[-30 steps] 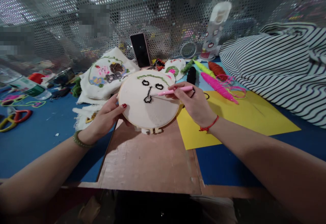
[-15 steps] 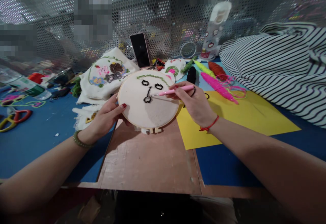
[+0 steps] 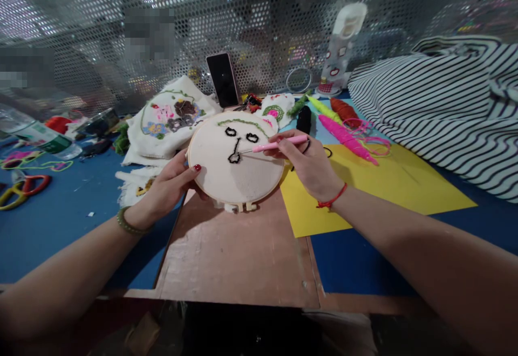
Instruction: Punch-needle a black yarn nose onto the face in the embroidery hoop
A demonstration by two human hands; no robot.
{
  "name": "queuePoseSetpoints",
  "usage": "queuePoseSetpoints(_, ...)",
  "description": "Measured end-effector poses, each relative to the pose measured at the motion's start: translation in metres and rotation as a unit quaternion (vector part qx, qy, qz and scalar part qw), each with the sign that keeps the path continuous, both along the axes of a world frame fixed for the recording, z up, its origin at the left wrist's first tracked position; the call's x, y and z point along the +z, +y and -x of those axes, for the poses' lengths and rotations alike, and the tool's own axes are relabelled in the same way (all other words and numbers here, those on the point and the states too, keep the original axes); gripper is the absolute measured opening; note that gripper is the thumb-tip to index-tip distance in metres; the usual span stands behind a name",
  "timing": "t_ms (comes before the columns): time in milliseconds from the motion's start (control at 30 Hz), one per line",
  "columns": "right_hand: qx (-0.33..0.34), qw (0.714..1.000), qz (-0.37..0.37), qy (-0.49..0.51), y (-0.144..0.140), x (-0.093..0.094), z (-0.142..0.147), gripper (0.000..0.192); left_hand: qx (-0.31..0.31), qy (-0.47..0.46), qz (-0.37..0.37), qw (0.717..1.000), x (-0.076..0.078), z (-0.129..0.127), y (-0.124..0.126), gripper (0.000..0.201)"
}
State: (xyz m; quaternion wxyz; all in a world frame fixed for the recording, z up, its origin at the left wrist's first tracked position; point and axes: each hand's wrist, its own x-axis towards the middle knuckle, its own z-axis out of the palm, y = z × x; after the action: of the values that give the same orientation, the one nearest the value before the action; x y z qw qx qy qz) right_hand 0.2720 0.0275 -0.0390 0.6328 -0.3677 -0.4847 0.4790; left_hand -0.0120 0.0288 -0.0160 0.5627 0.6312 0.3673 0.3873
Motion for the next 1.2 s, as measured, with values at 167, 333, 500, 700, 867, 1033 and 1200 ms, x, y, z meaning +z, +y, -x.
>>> queuePoseSetpoints(167, 0.004, 1.0, -0.006, 0.005, 0.0006, -0.0015, 0.0, 0.028, -0.003, -0.011, 0.009, 1.0, -0.0023, 0.0002, 0.0017, 0.056)
queuePoseSetpoints(333, 0.006, 1.0, -0.005, 0.004, 0.0009, -0.0026, -0.0007, 0.026, -0.003, -0.016, 0.011, 1.0, -0.0027, 0.0005, 0.002, 0.055)
queuePoseSetpoints(500, 0.002, 1.0, -0.003, -0.015, 0.0006, -0.0022, -0.0012, 0.027, -0.017, -0.013, 0.0, 1.0, -0.0025, 0.0014, 0.002, 0.052)
queuePoseSetpoints(700, 0.004, 1.0, -0.007, -0.004, 0.0005, -0.0015, -0.0001, 0.031, 0.002, -0.001, 0.007, 1.0, -0.0011, -0.0007, 0.0004, 0.058)
queuePoseSetpoints(867, 0.004, 1.0, -0.006, -0.001, 0.0005, -0.0018, -0.0003, 0.03, 0.009, 0.003, 0.011, 1.0, 0.0011, -0.0014, -0.0011, 0.059)
queuePoseSetpoints(1033, 0.002, 1.0, -0.011, -0.015, 0.0005, -0.0026, -0.0006, 0.029, -0.002, 0.002, 0.004, 1.0, 0.0001, -0.0002, 0.0002, 0.058)
queuePoseSetpoints(1200, -0.004, 1.0, -0.009, -0.012, 0.0002, -0.0019, -0.0003, 0.029, -0.006, -0.007, 0.004, 1.0, -0.0014, -0.0002, 0.0013, 0.055)
